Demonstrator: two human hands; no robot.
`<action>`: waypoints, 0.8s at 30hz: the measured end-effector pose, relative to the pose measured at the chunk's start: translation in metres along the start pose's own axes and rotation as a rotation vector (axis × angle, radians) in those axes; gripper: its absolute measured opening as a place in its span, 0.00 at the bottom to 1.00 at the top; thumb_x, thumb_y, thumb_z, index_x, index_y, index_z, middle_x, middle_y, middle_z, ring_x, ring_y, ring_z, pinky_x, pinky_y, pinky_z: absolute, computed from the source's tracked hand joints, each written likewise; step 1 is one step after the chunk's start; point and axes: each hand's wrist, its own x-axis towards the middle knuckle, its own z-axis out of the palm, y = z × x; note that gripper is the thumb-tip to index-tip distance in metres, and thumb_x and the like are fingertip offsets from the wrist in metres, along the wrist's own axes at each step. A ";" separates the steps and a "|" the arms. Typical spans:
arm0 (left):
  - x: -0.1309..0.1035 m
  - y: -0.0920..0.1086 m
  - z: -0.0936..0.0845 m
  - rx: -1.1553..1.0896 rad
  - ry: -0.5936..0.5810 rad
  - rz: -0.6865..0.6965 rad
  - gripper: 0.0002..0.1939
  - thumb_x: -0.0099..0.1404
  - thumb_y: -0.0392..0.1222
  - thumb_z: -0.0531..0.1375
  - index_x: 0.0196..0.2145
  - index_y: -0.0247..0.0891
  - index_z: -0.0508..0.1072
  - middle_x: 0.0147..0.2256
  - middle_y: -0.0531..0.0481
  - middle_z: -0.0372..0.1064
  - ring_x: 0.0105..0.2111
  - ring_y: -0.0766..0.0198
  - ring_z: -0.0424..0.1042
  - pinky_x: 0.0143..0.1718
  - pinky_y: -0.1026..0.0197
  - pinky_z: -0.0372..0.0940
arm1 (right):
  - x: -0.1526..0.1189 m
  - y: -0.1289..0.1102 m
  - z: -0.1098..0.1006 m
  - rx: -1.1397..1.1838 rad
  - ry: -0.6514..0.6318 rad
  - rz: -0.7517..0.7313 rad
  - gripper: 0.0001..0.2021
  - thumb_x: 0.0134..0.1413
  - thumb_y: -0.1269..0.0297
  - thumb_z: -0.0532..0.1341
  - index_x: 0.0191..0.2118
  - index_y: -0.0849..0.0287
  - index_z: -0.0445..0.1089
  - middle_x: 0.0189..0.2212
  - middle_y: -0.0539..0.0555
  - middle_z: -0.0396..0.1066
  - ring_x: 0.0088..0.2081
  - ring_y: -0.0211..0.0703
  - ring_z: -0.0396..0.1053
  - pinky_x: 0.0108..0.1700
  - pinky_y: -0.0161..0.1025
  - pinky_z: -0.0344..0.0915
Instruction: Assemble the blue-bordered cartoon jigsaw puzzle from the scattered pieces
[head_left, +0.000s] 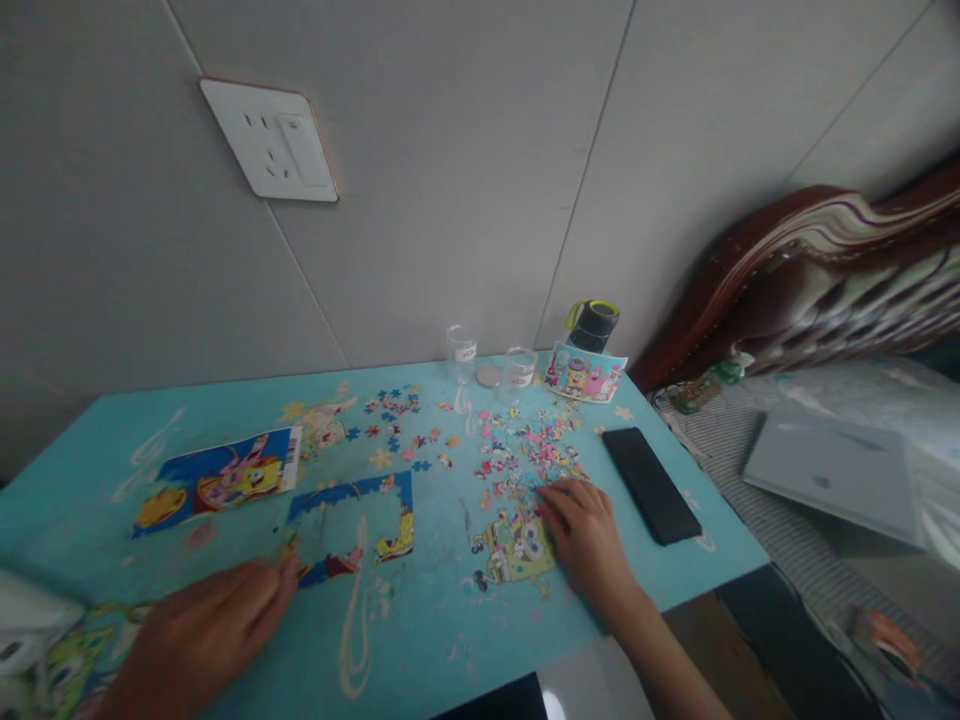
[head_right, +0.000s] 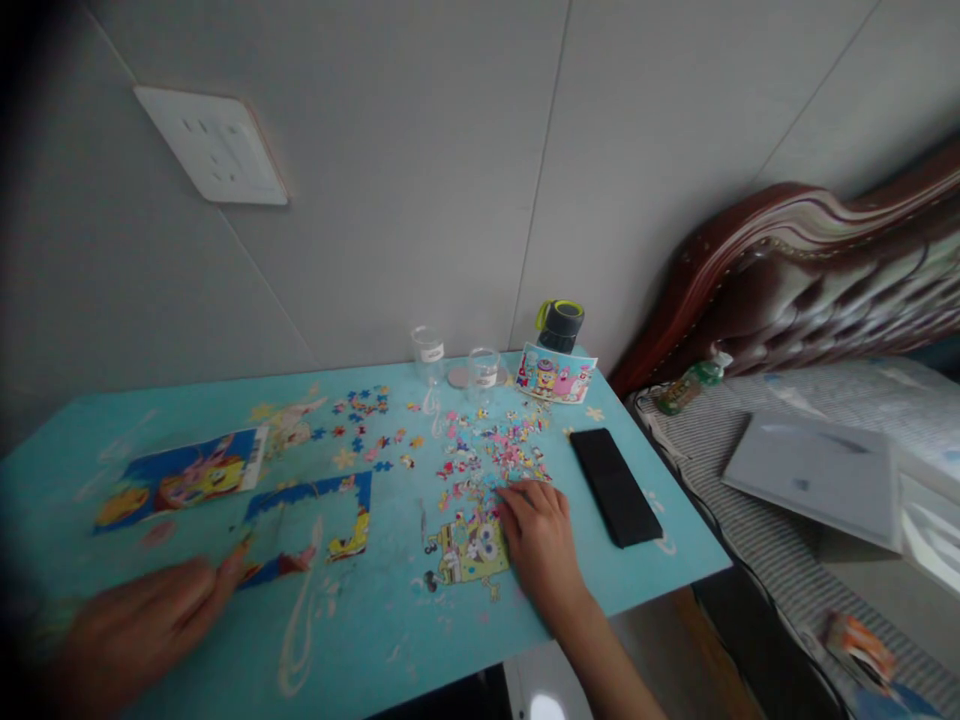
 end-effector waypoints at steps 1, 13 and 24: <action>0.015 -0.003 0.002 0.055 -0.004 0.070 0.13 0.72 0.33 0.56 0.29 0.42 0.72 0.24 0.56 0.65 0.23 0.67 0.67 0.28 0.58 0.61 | 0.004 -0.001 -0.002 -0.009 -0.008 -0.008 0.12 0.65 0.69 0.60 0.50 0.51 0.75 0.44 0.57 0.75 0.48 0.53 0.70 0.51 0.53 0.65; 0.050 -0.035 0.038 0.264 0.046 -0.218 0.22 0.69 0.40 0.64 0.21 0.35 0.61 0.19 0.58 0.53 0.21 0.71 0.58 0.26 0.66 0.47 | 0.089 0.035 -0.008 0.069 0.133 -0.014 0.15 0.64 0.72 0.52 0.50 0.60 0.72 0.40 0.59 0.75 0.44 0.51 0.71 0.50 0.49 0.66; 0.043 -0.024 0.043 0.106 0.011 -0.376 0.26 0.69 0.42 0.63 0.19 0.34 0.56 0.18 0.62 0.47 0.17 0.78 0.52 0.26 0.72 0.46 | 0.081 0.029 -0.013 0.022 -0.198 -0.304 0.17 0.61 0.50 0.64 0.49 0.55 0.74 0.46 0.58 0.74 0.49 0.53 0.69 0.52 0.51 0.61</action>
